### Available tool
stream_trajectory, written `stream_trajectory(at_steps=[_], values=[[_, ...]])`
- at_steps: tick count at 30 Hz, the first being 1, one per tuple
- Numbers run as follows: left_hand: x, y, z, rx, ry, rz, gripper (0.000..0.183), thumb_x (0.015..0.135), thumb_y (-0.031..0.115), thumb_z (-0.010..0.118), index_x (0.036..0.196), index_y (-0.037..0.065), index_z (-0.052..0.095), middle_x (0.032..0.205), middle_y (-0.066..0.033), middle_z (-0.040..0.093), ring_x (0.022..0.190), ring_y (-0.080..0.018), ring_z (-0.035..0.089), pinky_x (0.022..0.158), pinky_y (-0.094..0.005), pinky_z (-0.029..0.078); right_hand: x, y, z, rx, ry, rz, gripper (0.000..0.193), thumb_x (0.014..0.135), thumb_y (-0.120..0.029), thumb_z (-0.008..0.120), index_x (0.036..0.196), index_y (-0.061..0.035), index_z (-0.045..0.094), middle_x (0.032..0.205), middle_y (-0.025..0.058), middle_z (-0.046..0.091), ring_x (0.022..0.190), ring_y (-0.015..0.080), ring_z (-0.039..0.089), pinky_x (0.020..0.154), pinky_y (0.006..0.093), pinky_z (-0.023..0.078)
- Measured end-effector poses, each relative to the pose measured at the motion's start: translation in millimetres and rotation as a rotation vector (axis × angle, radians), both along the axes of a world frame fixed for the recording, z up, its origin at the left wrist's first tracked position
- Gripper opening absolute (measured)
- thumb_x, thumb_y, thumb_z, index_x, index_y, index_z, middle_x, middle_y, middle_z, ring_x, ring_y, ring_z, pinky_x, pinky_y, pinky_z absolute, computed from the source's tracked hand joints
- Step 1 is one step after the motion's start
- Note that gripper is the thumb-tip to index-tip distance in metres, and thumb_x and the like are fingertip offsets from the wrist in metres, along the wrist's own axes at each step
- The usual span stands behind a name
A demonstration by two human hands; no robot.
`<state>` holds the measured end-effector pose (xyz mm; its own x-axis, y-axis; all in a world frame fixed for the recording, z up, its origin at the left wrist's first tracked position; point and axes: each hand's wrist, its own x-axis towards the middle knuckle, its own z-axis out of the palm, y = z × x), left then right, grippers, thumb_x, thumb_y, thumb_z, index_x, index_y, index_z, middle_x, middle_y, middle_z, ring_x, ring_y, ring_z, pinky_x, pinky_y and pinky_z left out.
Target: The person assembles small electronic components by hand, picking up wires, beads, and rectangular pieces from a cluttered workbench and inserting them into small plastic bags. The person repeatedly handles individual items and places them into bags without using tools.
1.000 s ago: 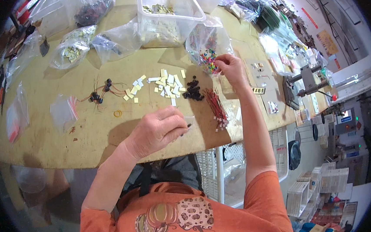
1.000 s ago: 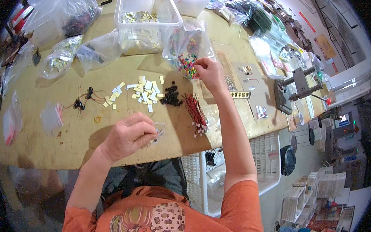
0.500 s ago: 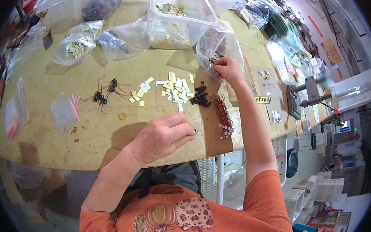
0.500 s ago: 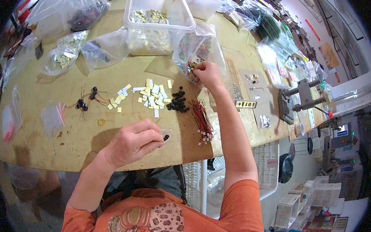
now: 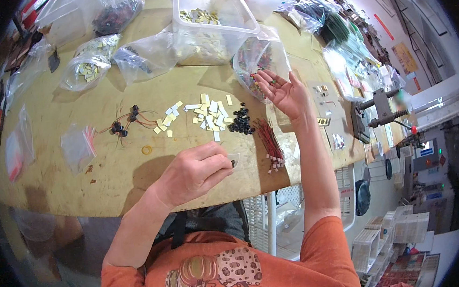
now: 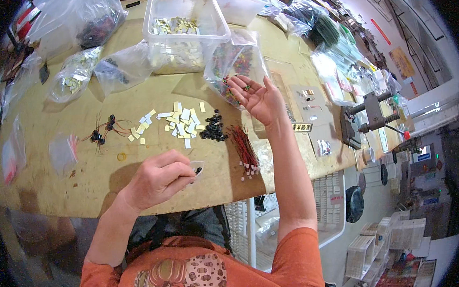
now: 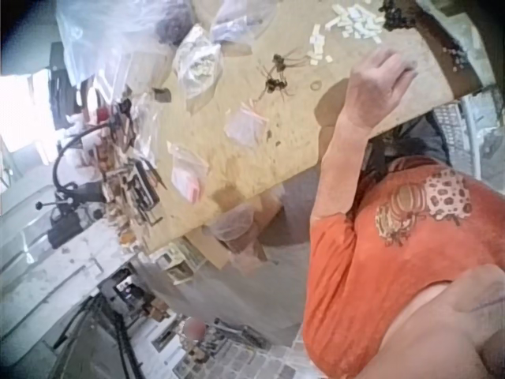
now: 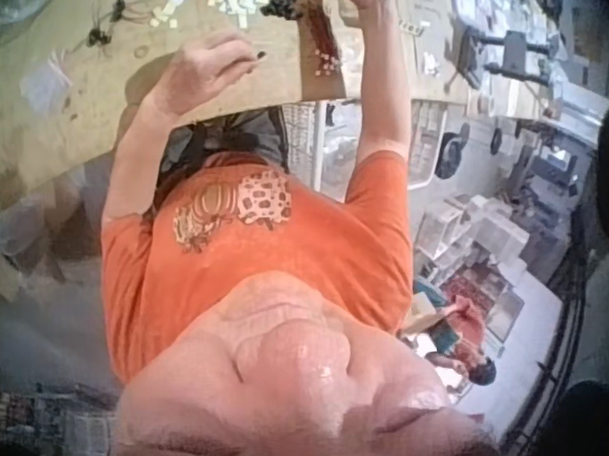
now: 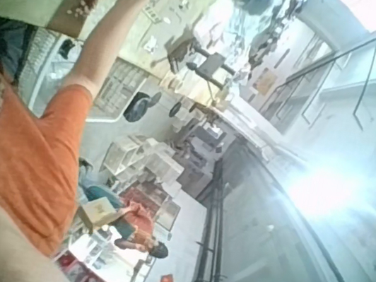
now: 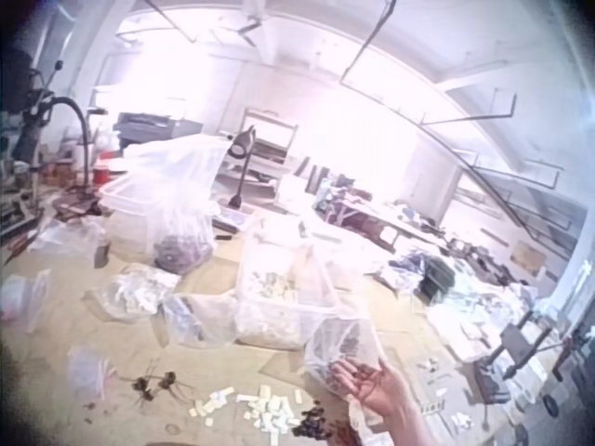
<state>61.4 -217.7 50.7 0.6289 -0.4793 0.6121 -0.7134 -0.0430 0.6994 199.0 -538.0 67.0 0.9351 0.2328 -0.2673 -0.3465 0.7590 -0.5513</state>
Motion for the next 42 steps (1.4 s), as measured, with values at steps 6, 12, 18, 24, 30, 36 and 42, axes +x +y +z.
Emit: stream_trajectory(at_steps=[6,12,18,24,30,36,42], values=[[-2,0,1,0.011,0.022,0.011,0.013,0.083,0.003,0.074,0.088,0.004,0.063,0.088,-0.0077,0.061,0.078,-0.0266,0.064,0.068,-0.0362,0.054,-13,-1,-2,0.055,-0.054,0.095,0.076,0.109,-0.051,0.022,0.142,0.0172,0.033,0.151,0.035,0.036,0.141,0.0449,0.039,0.116,0.0521,0.04],[0,-3,2,-0.002,0.006,0.003,0.013,0.083,0.003,0.075,0.087,0.004,0.062,0.086,-0.0079,0.062,0.077,-0.0268,0.064,0.067,-0.036,0.054,10,-28,-29,-0.789,-0.208,0.021,0.057,0.103,-0.041,0.053,0.128,0.0103,0.055,0.126,0.0257,0.061,0.108,0.0352,0.064,0.087,0.0447,0.056],[0,1,0,0.014,0.009,0.016,0.013,0.083,0.004,0.075,0.086,0.004,0.062,0.086,-0.0079,0.062,0.077,-0.027,0.064,0.068,-0.0369,0.054,54,33,-17,-2.039,-0.077,0.19,0.05,0.084,-0.042,0.077,0.106,0.0022,0.068,0.092,0.0147,0.072,0.076,0.0212,0.069,0.069,0.0364,0.055],[0,-1,-2,0.008,-0.001,0.016,0.012,0.085,0.007,0.074,0.087,0.005,0.062,0.087,-0.0075,0.061,0.077,-0.0273,0.064,0.068,-0.0374,0.054,62,29,-47,-2.058,-0.47,-0.036,0.045,0.076,-0.034,0.08,0.094,0.0054,0.072,0.079,0.0192,0.072,0.073,0.0325,0.071,0.071,0.042,0.056],[0,1,-2,-0.011,-0.015,0.034,0.012,0.085,0.008,0.074,0.087,0.005,0.062,0.087,-0.0071,0.061,0.078,-0.027,0.064,0.068,-0.0377,0.054,57,2,-37,-0.92,-0.028,0.082,0.03,0.101,-0.024,0.063,0.105,0.0049,0.069,0.081,0.0078,0.068,0.068,0.0089,0.061,0.048,0.0199,0.044],[-1,2,-4,-0.01,-0.005,0.036,0.013,0.083,0.004,0.076,0.087,0.004,0.064,0.087,-0.0076,0.063,0.077,-0.0257,0.065,0.067,-0.0354,0.054,49,-6,-22,-0.271,0.114,0.057,0.049,0.109,-0.032,0.043,0.123,0.0143,0.054,0.117,0.0254,0.065,0.104,0.0304,0.068,0.083,0.0342,0.061],[0,2,-1,0.007,0.003,0.034,0.012,0.083,0.004,0.075,0.087,0.004,0.063,0.088,-0.0076,0.063,0.078,-0.0265,0.065,0.068,-0.0364,0.054,16,8,-6,0.007,0.064,0.039,0.064,0.111,-0.04,0.025,0.136,0.0173,0.038,0.142,0.0342,0.046,0.134,0.0432,0.049,0.107,0.0482,0.052]])
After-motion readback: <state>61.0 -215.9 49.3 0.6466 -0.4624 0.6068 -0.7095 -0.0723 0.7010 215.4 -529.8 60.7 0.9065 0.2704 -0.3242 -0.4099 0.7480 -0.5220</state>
